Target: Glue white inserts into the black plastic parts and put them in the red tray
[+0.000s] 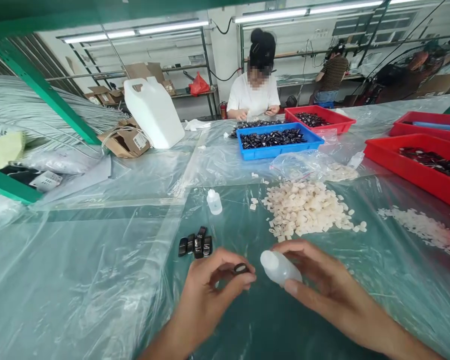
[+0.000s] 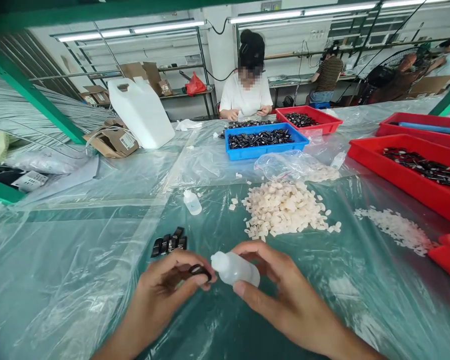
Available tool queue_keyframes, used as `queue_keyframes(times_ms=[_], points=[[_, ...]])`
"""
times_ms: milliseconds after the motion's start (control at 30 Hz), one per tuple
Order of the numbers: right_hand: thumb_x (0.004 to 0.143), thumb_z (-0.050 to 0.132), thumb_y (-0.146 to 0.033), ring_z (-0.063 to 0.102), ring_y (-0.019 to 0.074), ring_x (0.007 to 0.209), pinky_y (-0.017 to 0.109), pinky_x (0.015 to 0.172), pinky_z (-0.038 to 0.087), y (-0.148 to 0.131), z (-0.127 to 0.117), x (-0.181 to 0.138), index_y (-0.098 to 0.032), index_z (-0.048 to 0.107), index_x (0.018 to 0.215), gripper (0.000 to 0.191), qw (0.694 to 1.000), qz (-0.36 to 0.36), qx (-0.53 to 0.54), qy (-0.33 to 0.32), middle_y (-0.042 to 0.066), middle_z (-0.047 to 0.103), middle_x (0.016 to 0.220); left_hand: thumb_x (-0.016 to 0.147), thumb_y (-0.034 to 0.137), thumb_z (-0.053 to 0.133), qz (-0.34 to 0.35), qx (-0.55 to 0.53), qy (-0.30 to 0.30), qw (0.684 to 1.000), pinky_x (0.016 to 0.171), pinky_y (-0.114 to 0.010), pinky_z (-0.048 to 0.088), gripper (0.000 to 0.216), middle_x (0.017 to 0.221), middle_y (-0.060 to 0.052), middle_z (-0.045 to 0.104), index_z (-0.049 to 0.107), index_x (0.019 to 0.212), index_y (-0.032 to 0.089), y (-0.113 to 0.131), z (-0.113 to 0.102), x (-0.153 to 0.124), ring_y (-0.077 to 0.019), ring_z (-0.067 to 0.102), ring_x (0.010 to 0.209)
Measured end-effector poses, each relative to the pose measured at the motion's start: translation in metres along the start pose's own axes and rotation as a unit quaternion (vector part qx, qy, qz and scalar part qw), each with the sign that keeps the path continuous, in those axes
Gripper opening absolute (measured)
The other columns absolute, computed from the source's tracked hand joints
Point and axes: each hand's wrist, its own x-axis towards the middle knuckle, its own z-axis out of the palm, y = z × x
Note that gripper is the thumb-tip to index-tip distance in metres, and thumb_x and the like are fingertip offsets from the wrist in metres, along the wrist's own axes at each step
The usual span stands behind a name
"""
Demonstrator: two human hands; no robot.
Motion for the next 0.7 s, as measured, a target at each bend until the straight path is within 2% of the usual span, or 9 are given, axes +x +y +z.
queue_keyframes(times_ms=[67,167,267,467,600,700], points=[[0.099,0.067,-0.033,0.073,0.0186,0.104,0.024,0.082,0.062,0.001,0.0,-0.004,-0.04,0.057,0.128,0.031,0.993,-0.036,-0.107,0.034,-0.001,0.071,0.115,0.098,0.013,0.07,0.019,0.026,0.004,0.999,0.061,-0.023,0.06,0.018,0.089,0.002,0.074,0.067,0.107,0.029,-0.002,-0.001,-0.003,-0.0139,0.073,0.068],[0.097,0.069,-0.031,0.074,0.0201,0.107,0.023,0.081,0.065,0.004,-0.001,-0.007,-0.04,0.056,0.132,0.039,0.975,-0.09,-0.196,0.062,0.001,0.073,0.12,0.1,0.014,0.068,0.07,0.066,0.02,0.995,0.069,-0.026,0.058,0.027,0.099,-0.002,0.074,0.066,0.12,0.032,-0.006,-0.003,-0.005,-0.0193,0.074,0.087],[0.098,0.069,-0.032,0.073,0.0225,0.113,0.025,0.085,0.066,0.007,-0.003,-0.009,-0.038,0.057,0.133,0.038,0.964,-0.117,-0.229,0.061,0.004,0.072,0.122,0.102,0.014,0.067,0.097,0.098,0.012,0.99,0.077,-0.028,0.058,0.028,0.105,-0.003,0.075,0.064,0.124,0.031,-0.006,-0.006,-0.006,-0.0214,0.075,0.098],[0.098,0.069,-0.028,0.072,0.0221,0.11,0.023,0.084,0.067,0.008,-0.005,-0.014,-0.032,0.058,0.136,0.04,0.949,-0.156,-0.271,0.048,0.007,0.07,0.124,0.103,0.02,0.066,0.114,0.136,-0.012,0.984,0.072,-0.031,0.058,0.021,0.103,-0.005,0.074,0.064,0.123,0.025,-0.003,-0.006,-0.005,-0.0206,0.073,0.089],[0.093,0.064,-0.011,0.07,0.0174,0.11,0.018,0.085,0.063,0.004,-0.001,-0.017,-0.024,0.063,0.131,0.041,0.938,-0.173,-0.289,0.079,0.006,0.066,0.126,0.104,0.017,0.064,0.153,0.133,0.017,0.979,0.064,-0.032,0.054,0.014,0.097,-0.008,0.075,0.068,0.117,0.017,-0.002,-0.004,-0.004,-0.0207,0.073,0.081],[0.093,0.064,-0.013,0.068,0.0162,0.112,0.016,0.089,0.061,0.004,0.0,-0.022,-0.024,0.066,0.13,0.039,0.932,-0.182,-0.295,0.107,0.003,0.066,0.125,0.102,0.014,0.067,0.155,0.142,0.007,0.978,0.068,-0.032,0.056,0.014,0.098,-0.007,0.075,0.069,0.116,0.015,0.0,-0.003,-0.004,-0.0197,0.073,0.082]])
